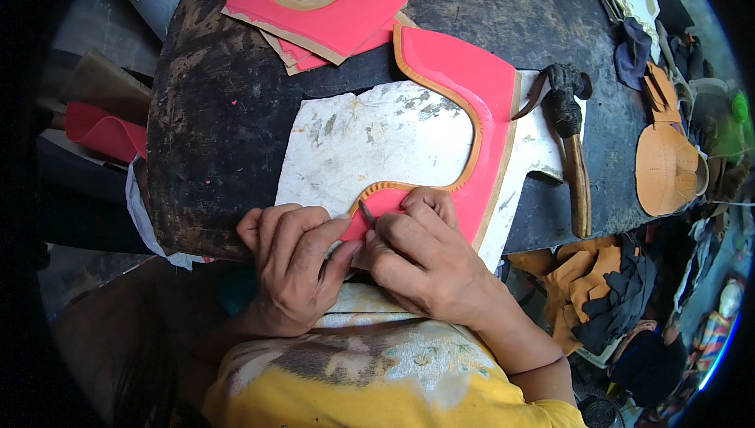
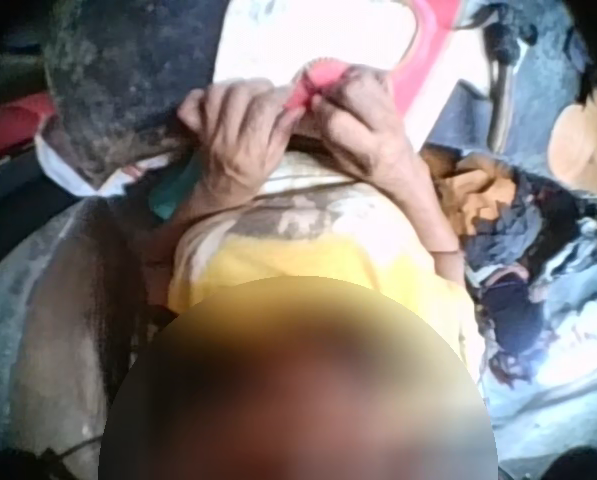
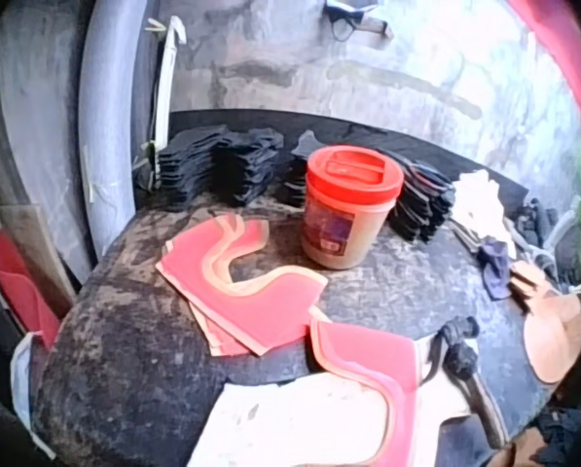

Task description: The person uses a small knife to trim the edges of a pink and tan U-shaped leather piece, then uses a hammer to tap along the edges. They flip the piece to inspect both sides and continue trimming and hammering the edges.

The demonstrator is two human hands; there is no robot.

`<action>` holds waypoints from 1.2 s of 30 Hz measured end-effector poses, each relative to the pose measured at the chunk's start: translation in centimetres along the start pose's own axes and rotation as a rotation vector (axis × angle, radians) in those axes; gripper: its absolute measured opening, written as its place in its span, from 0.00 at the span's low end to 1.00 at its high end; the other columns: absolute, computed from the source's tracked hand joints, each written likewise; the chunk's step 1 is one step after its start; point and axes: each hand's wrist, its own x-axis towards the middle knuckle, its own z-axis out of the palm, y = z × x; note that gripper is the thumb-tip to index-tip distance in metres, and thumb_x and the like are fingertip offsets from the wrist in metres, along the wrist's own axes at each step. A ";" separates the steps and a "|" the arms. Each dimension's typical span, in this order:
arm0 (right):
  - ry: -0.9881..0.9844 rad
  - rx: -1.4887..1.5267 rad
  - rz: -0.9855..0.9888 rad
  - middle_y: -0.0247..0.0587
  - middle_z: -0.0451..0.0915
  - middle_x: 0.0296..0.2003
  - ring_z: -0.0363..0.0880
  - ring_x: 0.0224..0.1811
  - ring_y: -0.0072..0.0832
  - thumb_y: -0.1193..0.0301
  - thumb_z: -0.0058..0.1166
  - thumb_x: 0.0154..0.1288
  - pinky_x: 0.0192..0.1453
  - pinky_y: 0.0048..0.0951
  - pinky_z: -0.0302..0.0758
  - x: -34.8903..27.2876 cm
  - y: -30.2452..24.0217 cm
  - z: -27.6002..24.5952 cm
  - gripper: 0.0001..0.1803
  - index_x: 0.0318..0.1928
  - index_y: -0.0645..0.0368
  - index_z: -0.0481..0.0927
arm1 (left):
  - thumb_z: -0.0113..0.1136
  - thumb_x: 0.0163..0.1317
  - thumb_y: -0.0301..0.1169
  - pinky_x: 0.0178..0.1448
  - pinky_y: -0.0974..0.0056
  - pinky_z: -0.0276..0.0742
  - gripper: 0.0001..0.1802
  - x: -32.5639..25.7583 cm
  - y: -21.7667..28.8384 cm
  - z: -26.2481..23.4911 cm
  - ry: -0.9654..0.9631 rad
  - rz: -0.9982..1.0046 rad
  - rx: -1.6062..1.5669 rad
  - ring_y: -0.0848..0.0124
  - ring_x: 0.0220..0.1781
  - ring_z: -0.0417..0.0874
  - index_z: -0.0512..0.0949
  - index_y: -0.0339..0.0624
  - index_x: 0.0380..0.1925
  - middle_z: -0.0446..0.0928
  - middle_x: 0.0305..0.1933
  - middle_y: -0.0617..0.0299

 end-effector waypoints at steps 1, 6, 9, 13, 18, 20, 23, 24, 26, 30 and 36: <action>-0.004 0.011 -0.004 0.43 0.75 0.37 0.75 0.36 0.38 0.74 0.65 0.52 0.48 0.42 0.72 0.0 0.1 0.0 0.11 0.37 0.58 0.80 | 0.74 0.52 0.30 0.56 0.51 0.58 0.20 0.0 0.0 0.0 0.004 0.000 -0.006 0.63 0.45 0.76 0.82 0.42 0.46 0.77 0.42 0.61; -0.060 0.000 0.000 0.41 0.75 0.37 0.75 0.36 0.36 0.74 0.65 0.52 0.49 0.43 0.72 0.1 -0.1 -0.3 0.10 0.37 0.58 0.80 | 0.74 0.52 0.28 0.55 0.50 0.58 0.19 0.2 0.1 0.1 0.022 0.018 0.000 0.63 0.45 0.76 0.82 0.42 0.46 0.76 0.41 0.62; -0.055 -0.026 0.006 0.41 0.75 0.37 0.75 0.36 0.36 0.74 0.64 0.51 0.49 0.43 0.72 0.2 -0.2 -0.2 0.11 0.37 0.57 0.80 | 0.73 0.52 0.28 0.54 0.50 0.58 0.19 0.1 0.1 0.2 0.031 0.023 0.009 0.63 0.45 0.76 0.82 0.42 0.46 0.76 0.41 0.62; -0.008 0.018 -0.011 0.42 0.74 0.36 0.74 0.35 0.37 0.74 0.64 0.51 0.48 0.43 0.71 -0.1 0.1 0.1 0.10 0.36 0.57 0.80 | 0.73 0.52 0.28 0.54 0.50 0.57 0.20 -0.2 0.0 0.3 0.037 0.034 0.021 0.62 0.45 0.76 0.82 0.42 0.46 0.76 0.42 0.62; -0.003 -0.032 0.068 0.40 0.75 0.37 0.74 0.35 0.36 0.75 0.63 0.48 0.49 0.42 0.72 -0.4 -0.2 -1.2 0.12 0.37 0.57 0.81 | 0.72 0.54 0.28 0.56 0.51 0.58 0.19 0.4 -0.1 0.6 0.073 0.016 0.025 0.62 0.46 0.76 0.83 0.42 0.47 0.76 0.42 0.62; 0.206 0.087 0.278 0.44 0.75 0.42 0.74 0.43 0.38 0.77 0.59 0.51 0.52 0.40 0.72 -0.5 -0.2 -2.6 0.14 0.42 0.59 0.81 | 0.69 0.57 0.29 0.58 0.52 0.60 0.16 1.0 -0.6 0.4 0.072 0.002 0.023 0.61 0.46 0.77 0.84 0.43 0.47 0.77 0.41 0.61; 0.488 -0.446 0.319 0.49 0.73 0.50 0.73 0.58 0.41 0.87 0.45 0.57 0.59 0.38 0.75 -1.3 2.1 -6.3 0.21 0.51 0.62 0.79 | 0.70 0.55 0.28 0.56 0.51 0.61 0.17 1.8 -1.9 -0.2 0.054 -0.032 0.047 0.64 0.48 0.77 0.83 0.44 0.46 0.76 0.43 0.64; 0.469 -0.558 0.455 0.50 0.72 0.51 0.73 0.58 0.42 0.86 0.44 0.62 0.61 0.39 0.73 -1.8 3.5 -7.3 0.20 0.52 0.61 0.78 | 0.69 0.55 0.27 0.57 0.51 0.62 0.17 1.9 -2.2 -0.4 0.038 -0.036 0.022 0.62 0.49 0.77 0.82 0.43 0.47 0.77 0.43 0.63; 0.248 -0.867 0.683 0.51 0.72 0.49 0.74 0.52 0.43 0.79 0.48 0.72 0.55 0.41 0.73 -3.7 5.5 -8.4 0.21 0.64 0.56 0.75 | 0.70 0.56 0.27 0.58 0.50 0.62 0.18 1.9 -2.2 -0.4 0.036 -0.028 0.037 0.62 0.49 0.77 0.82 0.43 0.48 0.76 0.44 0.62; 0.141 -0.925 0.769 0.46 0.75 0.44 0.75 0.43 0.42 0.70 0.53 0.76 0.49 0.43 0.72 -6.1 7.5 -9.0 0.29 0.75 0.48 0.66 | 0.72 0.55 0.29 0.59 0.50 0.63 0.20 1.3 -1.9 0.1 0.102 -0.076 0.067 0.61 0.49 0.78 0.81 0.43 0.49 0.76 0.45 0.60; 0.557 -0.057 0.751 0.33 0.80 0.36 0.64 0.28 0.11 0.74 0.51 0.78 0.32 0.18 0.66 -3.7 2.9 -8.4 0.31 0.78 0.51 0.62 | 0.74 0.54 0.31 0.58 0.50 0.63 0.21 0.8 -1.9 0.3 0.148 -0.077 0.129 0.62 0.48 0.78 0.80 0.43 0.48 0.76 0.45 0.61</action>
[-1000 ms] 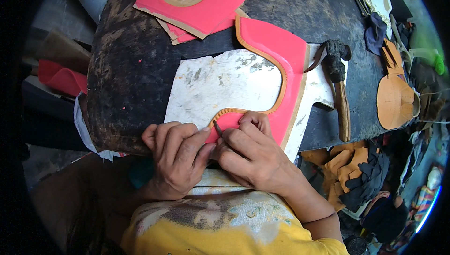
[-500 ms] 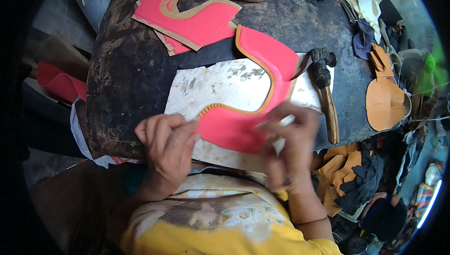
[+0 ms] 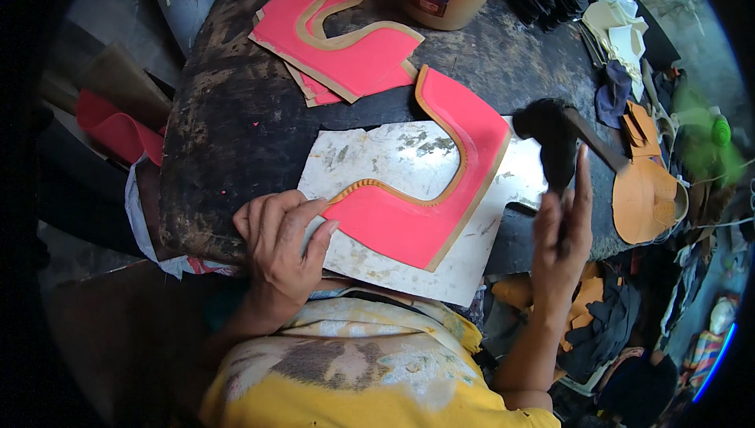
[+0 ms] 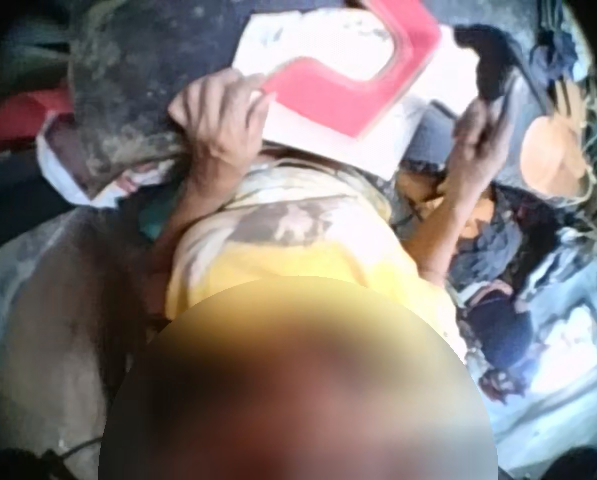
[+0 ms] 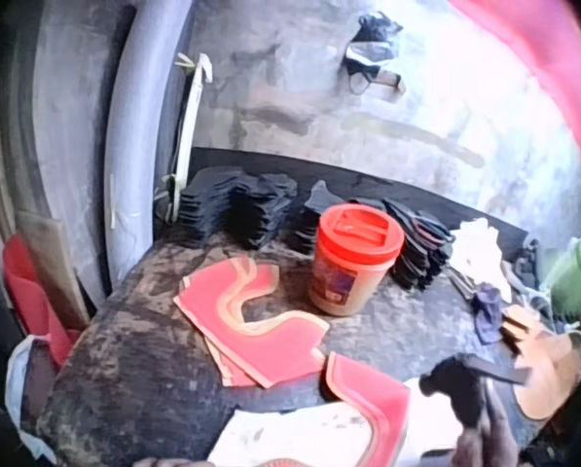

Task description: The person uses a small knife to trim the edges of a pink and tan U-shaped leather piece, then uses a hammer to tap along the edges. They flip the piece to inspect both sides and continue trimming and hammering the edges.

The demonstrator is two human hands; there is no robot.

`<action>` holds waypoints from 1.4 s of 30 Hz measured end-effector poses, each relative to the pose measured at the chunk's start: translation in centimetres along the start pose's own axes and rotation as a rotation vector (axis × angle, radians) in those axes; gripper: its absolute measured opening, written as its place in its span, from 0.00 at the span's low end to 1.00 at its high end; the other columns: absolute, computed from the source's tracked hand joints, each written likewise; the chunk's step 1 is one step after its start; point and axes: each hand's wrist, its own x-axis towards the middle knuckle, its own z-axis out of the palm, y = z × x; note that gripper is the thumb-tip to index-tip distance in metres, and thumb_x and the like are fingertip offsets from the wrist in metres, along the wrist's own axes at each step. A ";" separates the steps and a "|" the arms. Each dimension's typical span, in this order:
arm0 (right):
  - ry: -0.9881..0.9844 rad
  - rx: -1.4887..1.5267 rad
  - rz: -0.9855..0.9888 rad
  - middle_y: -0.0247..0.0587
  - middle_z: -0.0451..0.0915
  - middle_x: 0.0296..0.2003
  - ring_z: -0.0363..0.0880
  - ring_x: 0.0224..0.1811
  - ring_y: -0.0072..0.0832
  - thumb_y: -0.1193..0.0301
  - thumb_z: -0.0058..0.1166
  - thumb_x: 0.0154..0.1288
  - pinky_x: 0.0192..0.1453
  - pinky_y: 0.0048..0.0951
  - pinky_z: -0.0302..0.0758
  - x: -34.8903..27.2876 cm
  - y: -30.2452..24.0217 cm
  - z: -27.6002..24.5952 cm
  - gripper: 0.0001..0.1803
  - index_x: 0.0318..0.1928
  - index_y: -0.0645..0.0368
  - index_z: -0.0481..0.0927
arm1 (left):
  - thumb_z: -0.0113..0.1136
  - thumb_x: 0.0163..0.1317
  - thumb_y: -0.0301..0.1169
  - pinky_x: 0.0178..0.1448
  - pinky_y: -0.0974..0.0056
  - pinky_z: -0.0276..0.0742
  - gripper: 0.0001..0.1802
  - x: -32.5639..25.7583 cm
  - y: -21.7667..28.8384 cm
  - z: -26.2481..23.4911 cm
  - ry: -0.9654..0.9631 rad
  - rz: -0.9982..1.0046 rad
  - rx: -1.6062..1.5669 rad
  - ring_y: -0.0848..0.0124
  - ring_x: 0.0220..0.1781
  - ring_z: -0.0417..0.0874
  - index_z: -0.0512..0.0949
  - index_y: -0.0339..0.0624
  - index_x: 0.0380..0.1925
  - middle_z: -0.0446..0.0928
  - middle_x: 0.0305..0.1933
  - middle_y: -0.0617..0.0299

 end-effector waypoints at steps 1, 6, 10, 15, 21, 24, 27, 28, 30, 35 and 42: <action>-0.051 0.049 0.056 0.34 0.84 0.39 0.70 0.30 0.13 0.73 0.57 0.75 0.32 0.20 0.68 -0.9 -1.1 0.1 0.33 0.77 0.53 0.63 | 0.74 0.54 0.31 0.58 0.51 0.63 0.21 0.0 0.0 0.0 0.001 0.001 0.001 0.62 0.48 0.78 0.80 0.43 0.48 0.76 0.45 0.61; -0.529 -0.244 -0.333 0.51 0.85 0.41 0.84 0.34 0.40 0.82 0.68 0.59 0.40 0.32 0.78 -2.3 -3.7 2.2 0.28 0.60 0.64 0.76 | 0.74 0.53 0.31 0.56 0.51 0.62 0.20 -0.4 -0.1 0.3 0.030 0.023 0.006 0.62 0.48 0.78 0.80 0.43 0.46 0.76 0.45 0.61; -0.554 -0.316 -0.522 0.49 0.85 0.52 0.87 0.36 0.43 0.81 0.68 0.57 0.42 0.37 0.81 -2.0 -5.6 3.6 0.28 0.59 0.60 0.78 | 0.73 0.53 0.30 0.56 0.50 0.62 0.18 -0.5 -0.2 0.5 0.060 0.016 -0.006 0.61 0.47 0.78 0.80 0.44 0.43 0.76 0.45 0.60; -0.658 -0.434 -0.430 0.48 0.82 0.60 0.88 0.40 0.44 0.81 0.67 0.55 0.45 0.38 0.82 -1.4 -6.6 4.5 0.26 0.57 0.59 0.81 | 0.72 0.53 0.30 0.56 0.51 0.62 0.13 -0.3 -0.2 0.5 0.075 0.004 -0.019 0.59 0.45 0.78 0.80 0.43 0.38 0.77 0.42 0.59; -0.683 -0.379 -0.480 0.51 0.82 0.59 0.88 0.44 0.46 0.82 0.64 0.55 0.48 0.36 0.83 -1.2 -6.3 4.6 0.23 0.54 0.60 0.82 | 0.73 0.53 0.29 0.56 0.50 0.62 0.14 -0.4 0.0 0.4 0.082 -0.019 -0.025 0.60 0.45 0.78 0.79 0.43 0.38 0.77 0.43 0.59; -0.578 -0.357 -0.569 0.40 0.81 0.40 0.84 0.34 0.39 0.79 0.67 0.50 0.40 0.36 0.80 -0.9 -6.0 5.2 0.39 0.66 0.51 0.74 | 0.71 0.54 0.29 0.57 0.49 0.62 0.14 -0.5 -0.1 0.3 0.073 -0.017 -0.013 0.61 0.47 0.78 0.78 0.44 0.40 0.76 0.44 0.60; -0.490 -0.219 -0.696 0.33 0.79 0.30 0.80 0.26 0.35 0.77 0.68 0.49 0.33 0.34 0.78 -0.8 -5.4 5.8 0.46 0.73 0.46 0.70 | 0.71 0.55 0.30 0.57 0.49 0.61 0.14 -0.6 -0.1 0.3 0.056 -0.040 -0.020 0.60 0.47 0.78 0.77 0.44 0.39 0.76 0.45 0.60; -0.596 -0.267 -0.650 0.34 0.79 0.29 0.80 0.25 0.34 0.76 0.68 0.50 0.32 0.34 0.77 -0.8 -5.4 5.8 0.46 0.73 0.46 0.70 | 0.71 0.55 0.30 0.57 0.48 0.61 0.14 -0.5 -0.1 0.3 0.049 -0.042 -0.025 0.60 0.47 0.78 0.77 0.44 0.39 0.76 0.45 0.60; -0.641 -0.349 -0.623 0.34 0.78 0.29 0.79 0.24 0.34 0.75 0.68 0.52 0.30 0.33 0.76 -0.9 -5.2 5.8 0.45 0.73 0.45 0.70 | 0.71 0.54 0.30 0.57 0.48 0.61 0.14 -0.5 -0.1 0.2 0.040 -0.045 -0.032 0.60 0.47 0.78 0.77 0.44 0.38 0.76 0.45 0.59; -0.574 -0.236 -0.662 0.34 0.79 0.30 0.80 0.24 0.33 0.75 0.68 0.53 0.29 0.33 0.75 -0.9 -5.2 6.2 0.44 0.74 0.46 0.69 | 0.72 0.54 0.32 0.58 0.48 0.60 0.14 -0.6 -0.1 0.1 0.056 -0.057 -0.033 0.59 0.49 0.77 0.76 0.44 0.37 0.76 0.46 0.58; -0.537 -0.220 -0.688 0.35 0.79 0.30 0.80 0.25 0.33 0.75 0.68 0.51 0.30 0.34 0.75 -0.9 -5.6 6.0 0.44 0.72 0.49 0.71 | 0.74 0.55 0.37 0.57 0.48 0.60 0.17 -0.6 -0.2 0.1 0.062 -0.117 -0.004 0.58 0.49 0.76 0.74 0.44 0.35 0.75 0.44 0.58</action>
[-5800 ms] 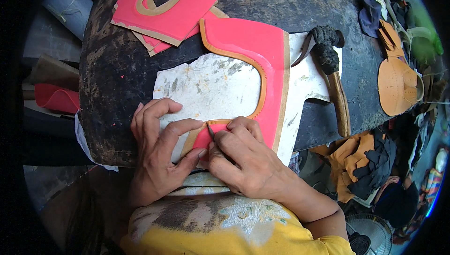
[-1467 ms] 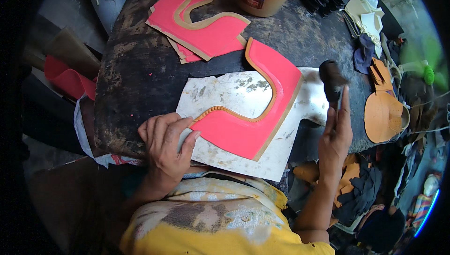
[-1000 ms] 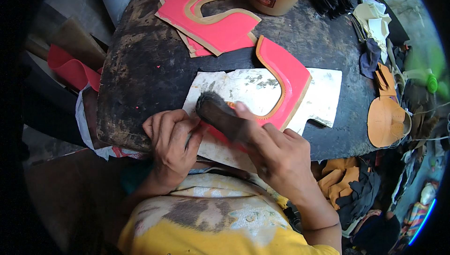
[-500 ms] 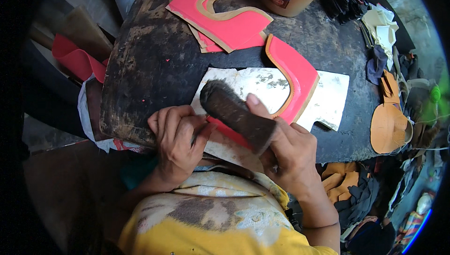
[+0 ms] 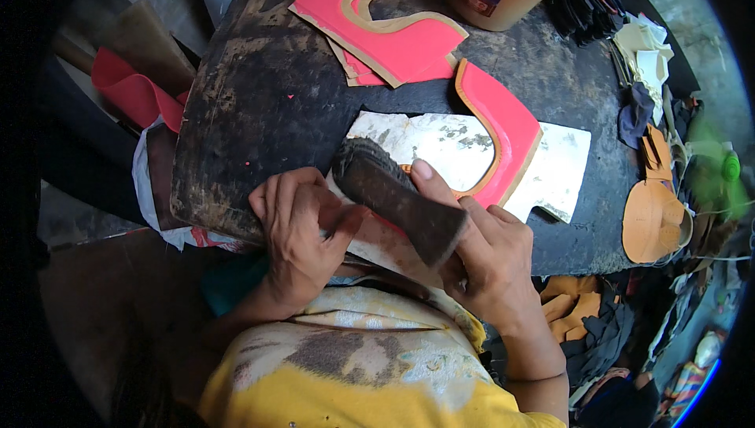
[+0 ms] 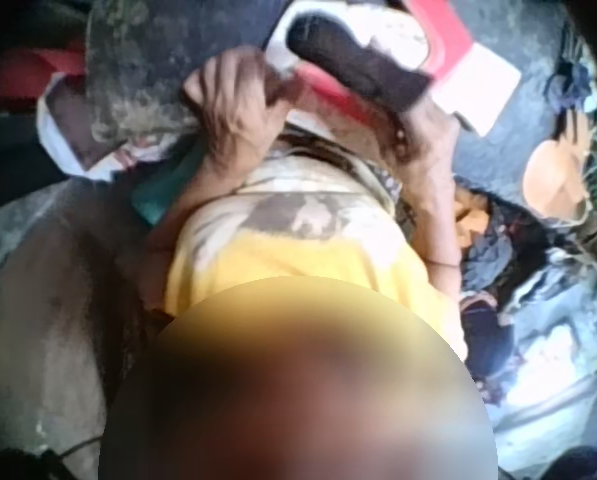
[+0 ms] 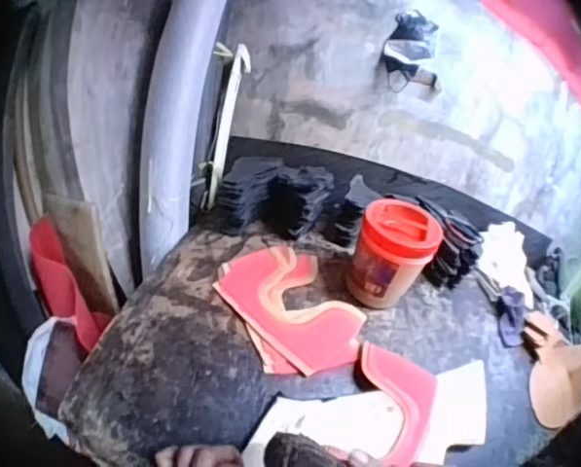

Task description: The person uses a small knife to trim the edges of a pink and tan U-shaped leather piece, then uses a hammer to tap along the edges. They flip the piece to inspect both sides and continue trimming and hammering the edges.

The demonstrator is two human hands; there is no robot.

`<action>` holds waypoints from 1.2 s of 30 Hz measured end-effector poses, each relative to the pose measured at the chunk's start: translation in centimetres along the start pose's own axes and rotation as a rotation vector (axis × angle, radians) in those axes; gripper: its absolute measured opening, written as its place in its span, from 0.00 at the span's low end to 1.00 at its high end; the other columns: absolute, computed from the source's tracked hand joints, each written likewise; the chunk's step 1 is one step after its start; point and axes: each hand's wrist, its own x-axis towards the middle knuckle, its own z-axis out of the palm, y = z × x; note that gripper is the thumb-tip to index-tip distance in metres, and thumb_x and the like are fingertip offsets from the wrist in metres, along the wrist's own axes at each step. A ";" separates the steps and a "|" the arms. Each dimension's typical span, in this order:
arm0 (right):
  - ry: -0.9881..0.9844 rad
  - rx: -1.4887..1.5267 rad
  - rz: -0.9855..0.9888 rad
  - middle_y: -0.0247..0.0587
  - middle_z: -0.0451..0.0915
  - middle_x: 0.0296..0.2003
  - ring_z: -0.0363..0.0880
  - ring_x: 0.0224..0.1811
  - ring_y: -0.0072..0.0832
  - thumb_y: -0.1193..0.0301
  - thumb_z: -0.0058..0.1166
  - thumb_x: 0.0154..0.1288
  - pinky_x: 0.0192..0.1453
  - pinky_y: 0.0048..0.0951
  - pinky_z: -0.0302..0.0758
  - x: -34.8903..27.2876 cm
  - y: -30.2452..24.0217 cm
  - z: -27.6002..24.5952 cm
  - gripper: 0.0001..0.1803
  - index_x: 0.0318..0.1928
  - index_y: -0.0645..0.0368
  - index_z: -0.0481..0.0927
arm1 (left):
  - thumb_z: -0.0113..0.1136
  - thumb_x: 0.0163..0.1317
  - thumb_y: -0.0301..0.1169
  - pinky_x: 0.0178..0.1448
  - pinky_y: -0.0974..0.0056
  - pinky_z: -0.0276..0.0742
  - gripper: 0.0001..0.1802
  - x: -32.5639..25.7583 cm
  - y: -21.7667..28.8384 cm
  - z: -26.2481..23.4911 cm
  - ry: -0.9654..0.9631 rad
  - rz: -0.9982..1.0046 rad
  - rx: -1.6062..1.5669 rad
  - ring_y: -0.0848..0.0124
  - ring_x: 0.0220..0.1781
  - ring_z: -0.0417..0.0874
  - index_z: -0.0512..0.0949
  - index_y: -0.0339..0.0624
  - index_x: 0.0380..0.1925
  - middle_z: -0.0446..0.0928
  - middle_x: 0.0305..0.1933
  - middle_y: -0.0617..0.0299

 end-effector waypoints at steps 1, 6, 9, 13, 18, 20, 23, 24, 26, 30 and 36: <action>-0.057 -0.024 0.000 0.35 0.79 0.30 0.79 0.24 0.33 0.75 0.68 0.51 0.30 0.34 0.75 -0.1 -0.1 0.1 0.44 0.72 0.49 0.71 | 0.74 0.54 0.37 0.57 0.48 0.60 0.18 0.0 0.0 0.0 0.005 -0.014 0.004 0.57 0.48 0.76 0.74 0.44 0.35 0.75 0.44 0.58; -0.072 -0.061 -0.007 0.36 0.78 0.29 0.78 0.23 0.34 0.74 0.68 0.50 0.30 0.35 0.75 0.0 0.1 0.2 0.44 0.72 0.48 0.71 | 0.73 0.55 0.38 0.57 0.48 0.58 0.18 0.0 -0.2 -0.2 -0.008 -0.015 0.022 0.57 0.46 0.75 0.73 0.45 0.33 0.74 0.42 0.58; -0.076 -0.034 -0.014 0.37 0.78 0.29 0.79 0.24 0.35 0.74 0.68 0.53 0.31 0.35 0.76 -0.1 0.0 0.1 0.44 0.73 0.48 0.70 | 0.73 0.53 0.37 0.56 0.48 0.58 0.17 -0.1 -0.2 -0.3 0.015 0.021 0.033 0.59 0.45 0.75 0.73 0.46 0.32 0.73 0.40 0.58; -0.202 -0.053 0.089 0.39 0.80 0.31 0.81 0.25 0.36 0.77 0.68 0.53 0.31 0.37 0.78 -0.5 -0.1 -0.5 0.42 0.71 0.50 0.72 | 0.73 0.51 0.35 0.57 0.49 0.63 0.15 -0.4 0.4 -0.4 0.035 0.176 -0.008 0.59 0.46 0.78 0.76 0.46 0.33 0.77 0.40 0.58; 0.233 0.209 0.079 0.43 0.85 0.35 0.79 0.27 0.27 0.82 0.64 0.62 0.33 0.28 0.76 -1.3 -0.3 -1.4 0.30 0.64 0.64 0.73 | 0.63 0.62 0.28 0.63 0.55 0.74 0.15 -0.6 1.5 0.1 -0.147 0.505 -0.083 0.59 0.59 0.81 0.84 0.38 0.49 0.81 0.58 0.52; 0.195 0.222 0.255 0.45 0.85 0.34 0.81 0.30 0.28 0.83 0.64 0.63 0.35 0.26 0.76 -1.5 -0.4 -1.4 0.27 0.62 0.66 0.74 | 0.64 0.61 0.29 0.66 0.53 0.74 0.16 -0.7 1.7 0.3 -0.209 0.493 -0.079 0.58 0.62 0.80 0.84 0.36 0.48 0.80 0.61 0.50; -0.105 -0.012 0.295 0.47 0.85 0.36 0.87 0.32 0.46 0.82 0.65 0.58 0.36 0.37 0.84 -1.3 0.0 -1.2 0.26 0.59 0.58 0.80 | 0.64 0.62 0.30 0.69 0.51 0.73 0.19 -0.6 1.6 0.5 -0.263 0.512 -0.084 0.54 0.66 0.79 0.82 0.32 0.51 0.79 0.62 0.47; -0.080 -0.018 0.278 0.48 0.86 0.38 0.88 0.34 0.46 0.82 0.64 0.58 0.37 0.37 0.84 -1.2 0.1 -1.2 0.26 0.59 0.57 0.80 | 0.64 0.62 0.30 0.69 0.51 0.73 0.20 -0.6 1.6 0.4 -0.282 0.506 -0.092 0.54 0.65 0.79 0.81 0.31 0.52 0.78 0.62 0.46; 0.014 0.012 0.202 0.51 0.86 0.44 0.88 0.37 0.46 0.82 0.64 0.59 0.39 0.37 0.84 -1.1 0.2 -1.0 0.27 0.61 0.57 0.79 | 0.64 0.62 0.31 0.68 0.51 0.73 0.22 -0.5 1.6 0.3 -0.315 0.483 -0.098 0.53 0.65 0.79 0.80 0.31 0.55 0.78 0.62 0.46; 0.112 0.072 0.182 0.50 0.85 0.46 0.88 0.38 0.47 0.83 0.63 0.57 0.40 0.38 0.85 -1.2 0.3 -0.6 0.32 0.64 0.55 0.76 | 0.56 0.63 0.32 0.69 0.52 0.72 0.24 -0.3 2.2 -0.1 -0.379 0.442 -0.103 0.54 0.66 0.77 0.77 0.29 0.57 0.77 0.62 0.44; 0.114 0.130 0.157 0.52 0.86 0.38 0.89 0.37 0.45 0.86 0.63 0.60 0.42 0.31 0.81 -1.8 0.7 -0.9 0.24 0.58 0.67 0.75 | 0.61 0.63 0.36 0.69 0.51 0.69 0.27 0.1 2.7 0.0 -0.397 0.449 -0.049 0.56 0.64 0.76 0.76 0.31 0.59 0.74 0.66 0.44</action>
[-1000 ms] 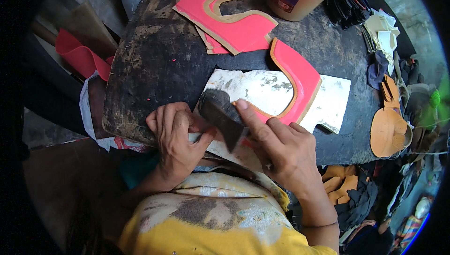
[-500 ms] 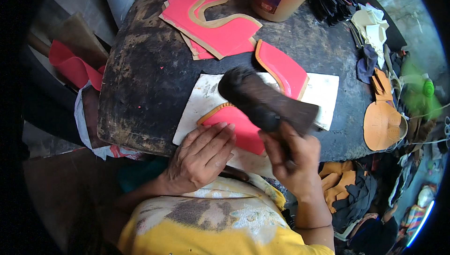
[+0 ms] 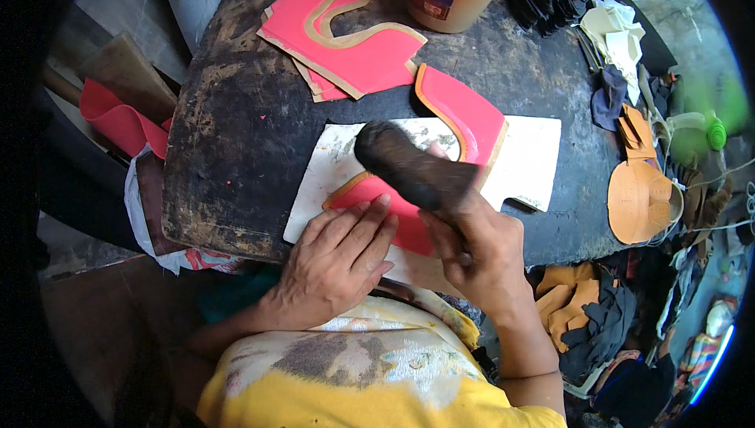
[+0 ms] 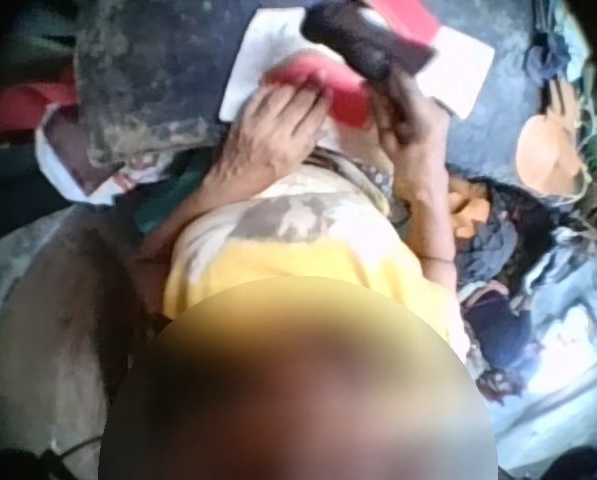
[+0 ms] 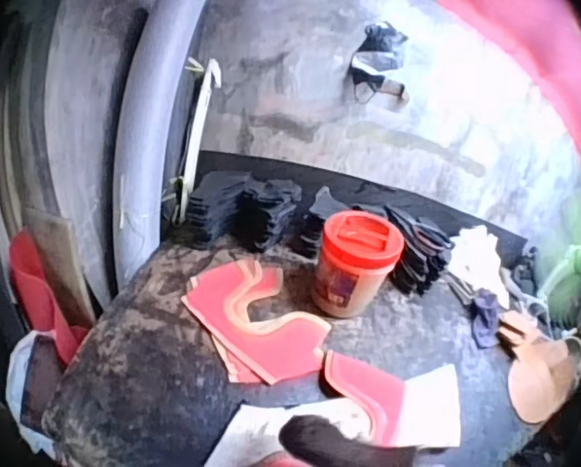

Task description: The person uses a small knife to trim the edges of a pink and tan U-shaped leather piece, then uses a hammer to tap along the edges. They flip the piece to inspect both sides and continue trimming and hammering the edges.

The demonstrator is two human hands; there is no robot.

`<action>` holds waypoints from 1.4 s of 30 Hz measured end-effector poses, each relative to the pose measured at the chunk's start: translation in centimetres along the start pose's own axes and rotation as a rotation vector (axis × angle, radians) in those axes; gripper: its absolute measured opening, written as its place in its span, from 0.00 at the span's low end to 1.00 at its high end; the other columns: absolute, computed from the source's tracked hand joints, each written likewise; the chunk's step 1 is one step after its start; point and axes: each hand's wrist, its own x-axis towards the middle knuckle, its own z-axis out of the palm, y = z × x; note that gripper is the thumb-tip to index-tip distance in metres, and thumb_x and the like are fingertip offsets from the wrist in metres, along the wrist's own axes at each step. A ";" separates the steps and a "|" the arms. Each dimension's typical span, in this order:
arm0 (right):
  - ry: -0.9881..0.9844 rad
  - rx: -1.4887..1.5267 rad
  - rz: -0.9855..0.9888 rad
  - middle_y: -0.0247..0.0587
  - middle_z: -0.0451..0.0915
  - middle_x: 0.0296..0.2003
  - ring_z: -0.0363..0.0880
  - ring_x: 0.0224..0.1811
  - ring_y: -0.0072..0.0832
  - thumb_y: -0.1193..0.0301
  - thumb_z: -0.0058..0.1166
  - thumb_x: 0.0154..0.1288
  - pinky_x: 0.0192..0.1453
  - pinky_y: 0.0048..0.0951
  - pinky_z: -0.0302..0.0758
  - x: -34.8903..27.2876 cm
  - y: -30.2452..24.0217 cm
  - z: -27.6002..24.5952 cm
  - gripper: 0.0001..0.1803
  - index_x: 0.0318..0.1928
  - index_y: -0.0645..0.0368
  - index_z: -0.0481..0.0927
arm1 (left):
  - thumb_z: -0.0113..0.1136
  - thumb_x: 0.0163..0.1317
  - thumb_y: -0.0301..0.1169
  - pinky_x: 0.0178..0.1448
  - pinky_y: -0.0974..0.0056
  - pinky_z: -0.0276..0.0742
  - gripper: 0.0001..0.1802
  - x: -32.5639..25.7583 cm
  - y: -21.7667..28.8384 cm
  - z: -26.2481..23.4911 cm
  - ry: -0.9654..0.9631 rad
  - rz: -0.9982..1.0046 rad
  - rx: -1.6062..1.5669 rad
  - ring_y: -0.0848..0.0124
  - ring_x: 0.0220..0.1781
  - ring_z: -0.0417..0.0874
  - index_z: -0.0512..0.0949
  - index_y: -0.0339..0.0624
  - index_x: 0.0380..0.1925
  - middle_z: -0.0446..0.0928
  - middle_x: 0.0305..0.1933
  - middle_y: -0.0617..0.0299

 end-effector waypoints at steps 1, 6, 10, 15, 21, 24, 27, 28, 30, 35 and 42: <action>0.045 0.037 0.067 0.53 0.86 0.40 0.89 0.38 0.39 0.85 0.62 0.63 0.42 0.29 0.80 -0.1 -0.1 0.0 0.23 0.58 0.69 0.75 | 0.65 0.62 0.38 0.69 0.50 0.68 0.29 0.0 0.0 0.0 -0.016 -0.006 0.019 0.56 0.65 0.75 0.76 0.34 0.61 0.72 0.69 0.45; -0.119 -0.269 0.125 0.49 0.86 0.37 0.89 0.32 0.41 0.83 0.65 0.60 0.34 0.34 0.81 -0.1 0.1 -0.7 0.27 0.61 0.57 0.77 | 0.59 0.66 0.36 0.67 0.52 0.70 0.24 0.3 -0.1 0.0 0.032 0.022 0.012 0.56 0.63 0.77 0.76 0.30 0.57 0.75 0.64 0.43; 0.024 0.001 0.057 0.53 0.85 0.37 0.88 0.33 0.43 0.85 0.62 0.61 0.38 0.33 0.81 -0.5 0.0 -0.5 0.23 0.57 0.64 0.78 | 0.55 0.68 0.36 0.66 0.53 0.72 0.23 0.4 0.2 -0.2 0.026 0.005 0.027 0.56 0.62 0.78 0.76 0.29 0.56 0.77 0.61 0.43; -0.002 -0.146 0.056 0.47 0.86 0.40 0.87 0.33 0.44 0.82 0.65 0.59 0.35 0.37 0.82 -0.7 0.5 -0.7 0.25 0.58 0.56 0.79 | 0.55 0.68 0.35 0.64 0.53 0.72 0.23 0.5 0.2 -0.2 0.030 0.008 0.026 0.56 0.62 0.79 0.77 0.29 0.56 0.78 0.61 0.44; -0.108 -0.279 0.123 0.45 0.86 0.42 0.88 0.33 0.42 0.83 0.66 0.57 0.36 0.34 0.82 -1.2 0.3 -1.4 0.28 0.60 0.56 0.78 | 0.56 0.67 0.36 0.64 0.52 0.72 0.23 0.4 0.3 -0.2 0.027 0.006 0.023 0.56 0.61 0.79 0.77 0.29 0.55 0.78 0.61 0.44; 0.009 -0.185 0.098 0.45 0.87 0.45 0.88 0.33 0.42 0.82 0.66 0.57 0.37 0.34 0.83 -1.2 0.5 -1.2 0.29 0.61 0.55 0.78 | 0.57 0.67 0.36 0.64 0.52 0.73 0.23 0.5 0.3 -0.2 0.029 -0.001 0.017 0.56 0.61 0.79 0.77 0.29 0.55 0.78 0.61 0.44; -0.087 -0.180 0.045 0.46 0.86 0.49 0.88 0.35 0.43 0.83 0.66 0.55 0.36 0.37 0.83 -1.1 0.8 -1.0 0.33 0.63 0.54 0.77 | 0.57 0.68 0.36 0.64 0.51 0.73 0.23 0.5 0.3 -0.2 0.035 -0.004 0.017 0.56 0.61 0.79 0.77 0.29 0.55 0.78 0.61 0.43; -0.109 -0.208 0.094 0.46 0.86 0.48 0.88 0.35 0.44 0.83 0.65 0.54 0.36 0.37 0.83 -1.0 0.9 -1.0 0.33 0.63 0.54 0.77 | 0.57 0.68 0.36 0.65 0.51 0.73 0.23 0.5 0.3 -0.2 0.039 0.003 0.015 0.56 0.62 0.79 0.77 0.29 0.56 0.78 0.61 0.43; -0.074 -0.204 0.088 0.44 0.86 0.45 0.88 0.35 0.44 0.83 0.64 0.53 0.36 0.37 0.83 -0.8 1.1 -0.8 0.34 0.64 0.52 0.77 | 0.57 0.68 0.37 0.66 0.51 0.72 0.23 0.5 0.3 -0.3 0.031 0.005 0.026 0.55 0.63 0.79 0.77 0.29 0.56 0.77 0.61 0.43; -0.122 -0.160 0.026 0.41 0.86 0.38 0.87 0.33 0.43 0.82 0.63 0.51 0.34 0.37 0.83 -0.2 0.9 -0.1 0.41 0.69 0.46 0.74 | 0.58 0.67 0.39 0.68 0.51 0.70 0.26 0.4 0.5 -0.6 -0.013 -0.007 0.018 0.55 0.65 0.77 0.76 0.28 0.57 0.77 0.62 0.44; -0.163 -0.210 0.014 0.38 0.81 0.31 0.82 0.26 0.40 0.81 0.65 0.49 0.29 0.39 0.79 0.6 0.1 -0.1 0.47 0.73 0.42 0.70 | 0.59 0.66 0.39 0.69 0.51 0.69 0.27 0.3 0.7 -0.9 -0.048 -0.024 -0.011 0.55 0.65 0.77 0.76 0.27 0.58 0.77 0.62 0.42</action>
